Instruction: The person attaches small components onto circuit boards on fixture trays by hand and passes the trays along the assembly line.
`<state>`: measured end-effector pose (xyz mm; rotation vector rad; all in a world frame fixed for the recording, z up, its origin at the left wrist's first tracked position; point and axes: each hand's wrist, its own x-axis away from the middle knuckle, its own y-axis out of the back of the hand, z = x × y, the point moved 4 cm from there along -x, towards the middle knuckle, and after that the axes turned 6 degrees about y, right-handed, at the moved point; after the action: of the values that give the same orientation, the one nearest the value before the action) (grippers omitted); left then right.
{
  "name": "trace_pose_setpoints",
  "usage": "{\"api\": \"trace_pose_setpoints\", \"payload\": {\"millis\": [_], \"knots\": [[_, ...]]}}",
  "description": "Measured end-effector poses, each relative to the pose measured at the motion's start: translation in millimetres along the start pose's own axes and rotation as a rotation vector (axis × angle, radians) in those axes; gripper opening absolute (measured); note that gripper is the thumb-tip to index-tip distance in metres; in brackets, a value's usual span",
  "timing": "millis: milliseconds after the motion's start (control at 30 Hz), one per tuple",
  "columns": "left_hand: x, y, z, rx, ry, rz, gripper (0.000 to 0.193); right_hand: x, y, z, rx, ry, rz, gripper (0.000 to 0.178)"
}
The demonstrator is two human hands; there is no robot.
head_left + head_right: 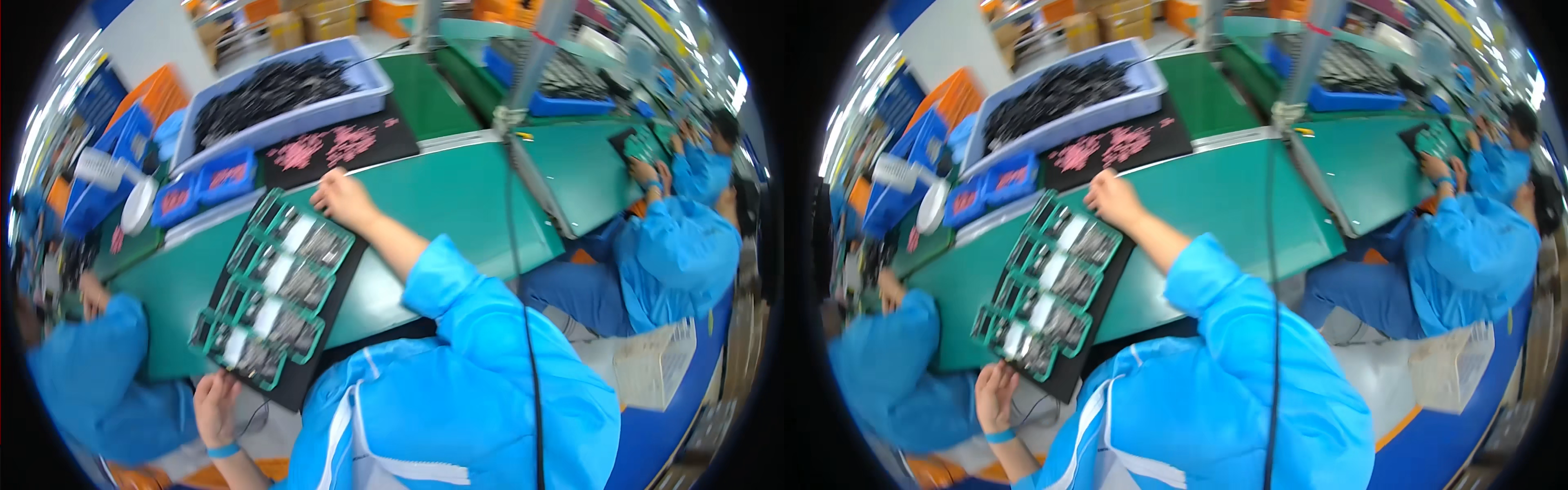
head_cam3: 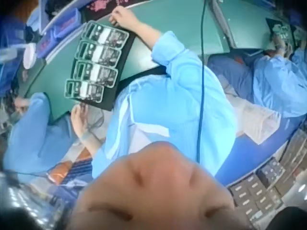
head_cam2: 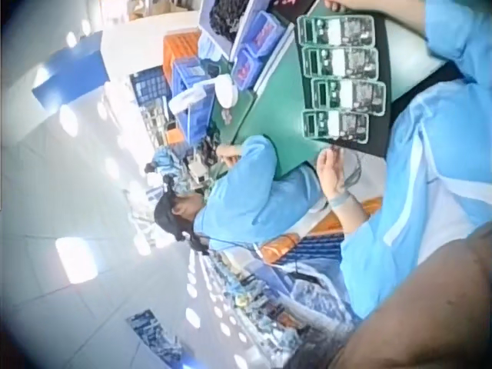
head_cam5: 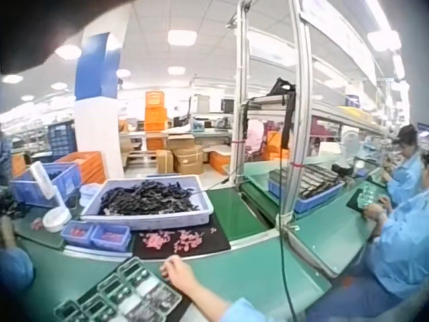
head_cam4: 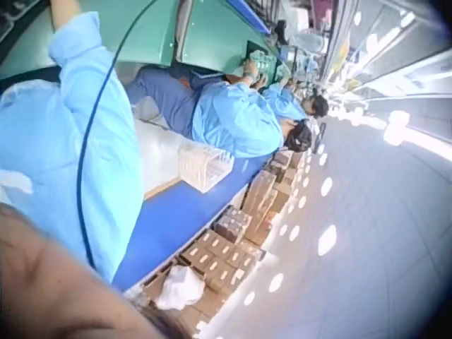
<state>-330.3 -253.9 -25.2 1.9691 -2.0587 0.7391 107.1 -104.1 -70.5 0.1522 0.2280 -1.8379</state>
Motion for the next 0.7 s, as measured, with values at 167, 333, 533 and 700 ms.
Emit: {"api": "trace_pose_setpoints", "payload": {"millis": [167, 333, 533, 700], "knots": [[26.0, -52.7, 36.6, 0.050, 0.180, 0.215, 0.013, -7.1, 26.8, 12.2, 0.206, 0.086, -0.014, 0.009], [48.6, -100.3, 54.6, -0.054, 0.299, 0.389, 0.011, -8.0, 37.5, 39.4, 0.713, 0.498, 0.055, 0.006], [37.7, -125.6, 88.8, -0.189, 0.333, 0.514, 0.014, -9.3, 30.0, 46.7, 0.891, 0.519, 0.200, 0.004], [38.8, -109.8, 77.4, -0.259, 0.297, 0.644, 0.010, -8.3, 16.2, 51.5, 0.989, 0.566, 0.260, 0.002]]}}
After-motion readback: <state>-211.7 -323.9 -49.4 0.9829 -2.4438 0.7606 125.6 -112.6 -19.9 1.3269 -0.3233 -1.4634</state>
